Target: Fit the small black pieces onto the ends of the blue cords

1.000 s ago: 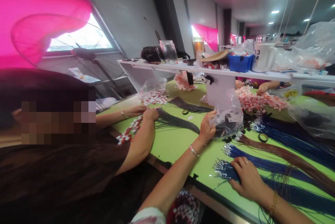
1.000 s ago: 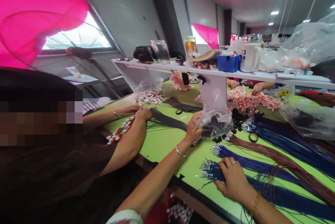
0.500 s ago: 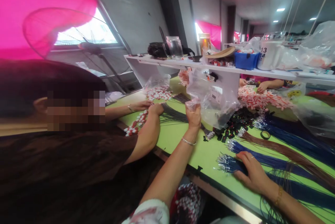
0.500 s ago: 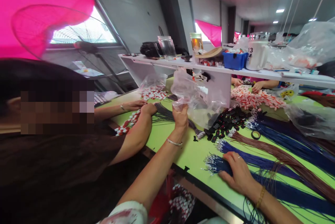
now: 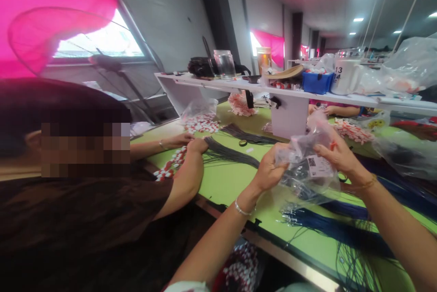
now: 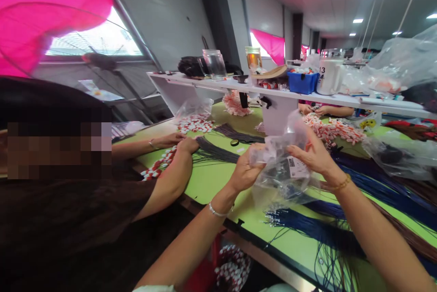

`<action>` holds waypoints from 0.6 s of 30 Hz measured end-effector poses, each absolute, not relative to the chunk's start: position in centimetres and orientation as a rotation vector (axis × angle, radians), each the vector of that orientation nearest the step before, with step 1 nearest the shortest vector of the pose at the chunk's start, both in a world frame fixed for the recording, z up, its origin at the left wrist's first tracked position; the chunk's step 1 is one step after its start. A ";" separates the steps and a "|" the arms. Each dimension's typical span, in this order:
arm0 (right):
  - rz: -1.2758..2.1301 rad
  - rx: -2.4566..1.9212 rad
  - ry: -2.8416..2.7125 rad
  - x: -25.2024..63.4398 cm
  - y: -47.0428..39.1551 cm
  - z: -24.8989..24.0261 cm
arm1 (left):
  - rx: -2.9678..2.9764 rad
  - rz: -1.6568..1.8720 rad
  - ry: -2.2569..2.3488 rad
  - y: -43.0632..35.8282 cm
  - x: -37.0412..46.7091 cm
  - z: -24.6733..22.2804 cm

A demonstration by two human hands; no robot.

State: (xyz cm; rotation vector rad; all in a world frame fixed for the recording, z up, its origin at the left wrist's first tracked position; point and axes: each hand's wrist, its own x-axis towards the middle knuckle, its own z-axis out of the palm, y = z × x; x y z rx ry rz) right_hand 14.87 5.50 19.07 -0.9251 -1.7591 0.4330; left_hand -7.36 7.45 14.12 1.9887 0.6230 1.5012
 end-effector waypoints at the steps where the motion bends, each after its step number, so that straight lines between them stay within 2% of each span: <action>1: 0.476 -0.917 -1.768 14.2 5.8 19.1 | 1.968 1.471 0.612 6.8 -7.2 14.3; 5: 0.394 -0.967 -1.614 13.1 5.3 18.8 | 1.799 1.521 0.632 5.6 -7.8 14.6; 10: 0.207 -1.035 -1.527 14.5 4.1 19.5 | 1.334 2.085 0.754 7.6 -9.5 15.5; 12: 0.240 -1.010 -1.498 15.1 4.1 19.7 | 1.230 2.168 0.713 8.2 -9.7 15.8; 14: 0.336 -0.974 -1.389 15.6 4.6 19.6 | 1.252 2.055 0.663 8.2 -9.6 15.7; 18: 0.498 -0.905 -1.201 16.2 5.7 19.3 | 1.417 1.522 0.676 7.0 -8.9 14.3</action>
